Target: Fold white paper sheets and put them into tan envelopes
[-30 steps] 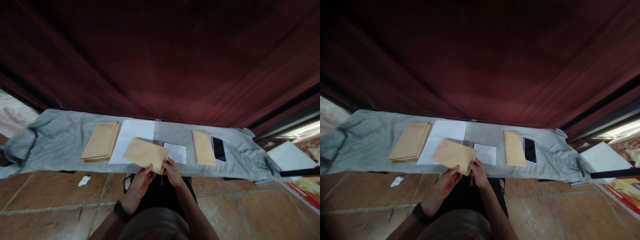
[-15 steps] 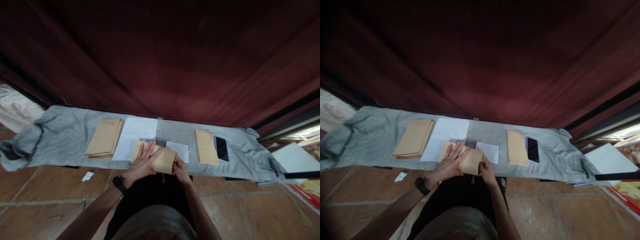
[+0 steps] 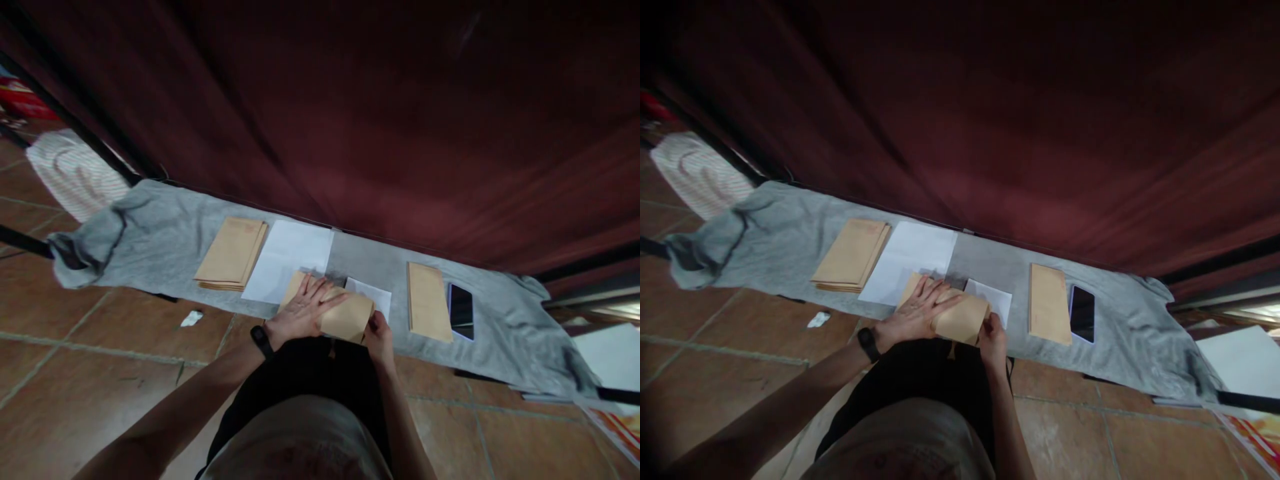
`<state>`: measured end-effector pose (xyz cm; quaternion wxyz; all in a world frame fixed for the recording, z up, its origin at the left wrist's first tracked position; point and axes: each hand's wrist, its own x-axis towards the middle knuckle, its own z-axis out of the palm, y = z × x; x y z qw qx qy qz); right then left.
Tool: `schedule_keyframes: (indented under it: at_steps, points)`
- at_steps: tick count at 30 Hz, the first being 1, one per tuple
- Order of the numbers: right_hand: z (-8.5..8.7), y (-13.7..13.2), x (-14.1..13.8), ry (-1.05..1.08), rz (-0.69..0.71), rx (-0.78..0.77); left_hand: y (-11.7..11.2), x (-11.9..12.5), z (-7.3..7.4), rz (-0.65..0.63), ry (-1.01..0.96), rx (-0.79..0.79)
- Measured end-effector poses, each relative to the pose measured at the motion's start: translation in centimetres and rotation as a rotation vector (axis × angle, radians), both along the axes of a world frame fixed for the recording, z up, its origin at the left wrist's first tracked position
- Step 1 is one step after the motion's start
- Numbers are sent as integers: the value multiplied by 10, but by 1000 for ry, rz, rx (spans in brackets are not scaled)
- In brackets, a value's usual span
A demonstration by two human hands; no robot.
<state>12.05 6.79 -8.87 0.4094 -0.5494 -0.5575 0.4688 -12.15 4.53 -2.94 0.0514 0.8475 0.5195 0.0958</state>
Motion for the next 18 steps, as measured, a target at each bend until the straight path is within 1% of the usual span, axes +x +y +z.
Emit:
schedule_keyframes:
  at_steps: [2,3,4,5,8,11,14,16,18]
  points:
    - [7,-1,8,-191,-145,68,0,1,-2,20,0,2]
    - [11,-2,11,-259,-188,89,0,2,-3,21,-2,-1]
    - [14,-4,15,-295,-194,96,0,3,-4,19,-5,-4]
    - [16,-5,17,-297,-162,89,0,4,-5,17,-8,-7]
    - [22,-9,24,-209,-7,34,1,7,-8,14,-17,-10]
    - [28,-10,33,-203,74,-26,1,12,-7,-14,-8,-18]
    - [40,-9,44,-171,165,-107,-3,17,-4,-45,0,-26]
    - [51,-9,48,-32,212,-208,-6,21,-2,-56,-18,-30]
    - [61,-10,47,164,237,-330,-9,24,-1,-63,-47,-36]
